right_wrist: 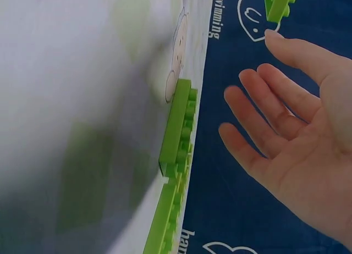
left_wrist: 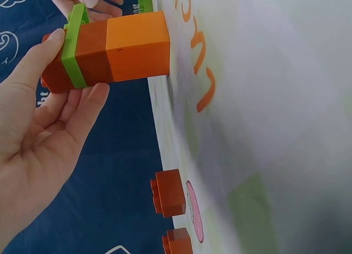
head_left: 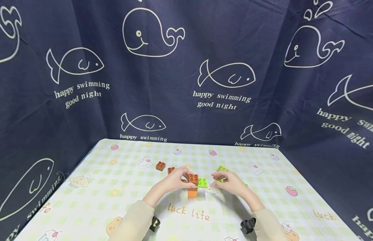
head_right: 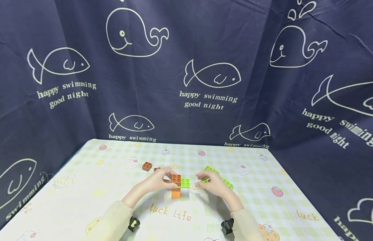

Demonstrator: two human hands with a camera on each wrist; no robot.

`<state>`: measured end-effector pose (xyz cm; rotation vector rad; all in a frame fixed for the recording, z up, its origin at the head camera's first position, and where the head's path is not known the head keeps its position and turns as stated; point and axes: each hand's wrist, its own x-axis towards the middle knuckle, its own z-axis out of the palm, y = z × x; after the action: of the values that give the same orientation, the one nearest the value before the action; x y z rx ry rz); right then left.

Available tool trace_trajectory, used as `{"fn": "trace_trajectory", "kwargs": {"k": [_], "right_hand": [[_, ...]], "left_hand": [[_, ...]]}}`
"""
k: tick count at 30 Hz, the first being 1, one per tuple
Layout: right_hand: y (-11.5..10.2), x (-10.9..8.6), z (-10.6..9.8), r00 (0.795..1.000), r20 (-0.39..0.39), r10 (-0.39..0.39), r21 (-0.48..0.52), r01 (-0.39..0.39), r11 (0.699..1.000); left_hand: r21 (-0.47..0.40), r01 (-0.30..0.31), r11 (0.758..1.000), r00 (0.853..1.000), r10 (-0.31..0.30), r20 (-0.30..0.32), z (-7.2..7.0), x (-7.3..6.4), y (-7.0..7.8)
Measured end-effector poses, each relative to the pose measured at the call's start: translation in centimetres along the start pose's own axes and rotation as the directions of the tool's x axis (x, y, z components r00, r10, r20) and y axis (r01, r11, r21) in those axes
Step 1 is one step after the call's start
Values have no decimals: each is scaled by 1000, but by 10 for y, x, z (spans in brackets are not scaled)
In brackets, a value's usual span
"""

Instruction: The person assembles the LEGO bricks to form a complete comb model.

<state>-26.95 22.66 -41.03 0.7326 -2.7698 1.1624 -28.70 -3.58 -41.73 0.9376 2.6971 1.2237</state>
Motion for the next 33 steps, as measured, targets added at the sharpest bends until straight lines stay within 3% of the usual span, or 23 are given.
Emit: {"fn": "trace_trajectory", "kwargs": {"k": [10,23,33], "right_hand": [[7,-3,-7,994,-103,33,-55,-39,998],[14,-9,-18,967,-236,97,-84,-120,989],[24,-15,-26,954,-283,100,-127,-141,982]], "left_hand": [[-12,11,1000,1000,-11,8,0,0,0],[-26,-3,1000,1000,3,2,0,-1,0],[-19,-7,1000,1000,7,-2,1,-2,-1]]}}
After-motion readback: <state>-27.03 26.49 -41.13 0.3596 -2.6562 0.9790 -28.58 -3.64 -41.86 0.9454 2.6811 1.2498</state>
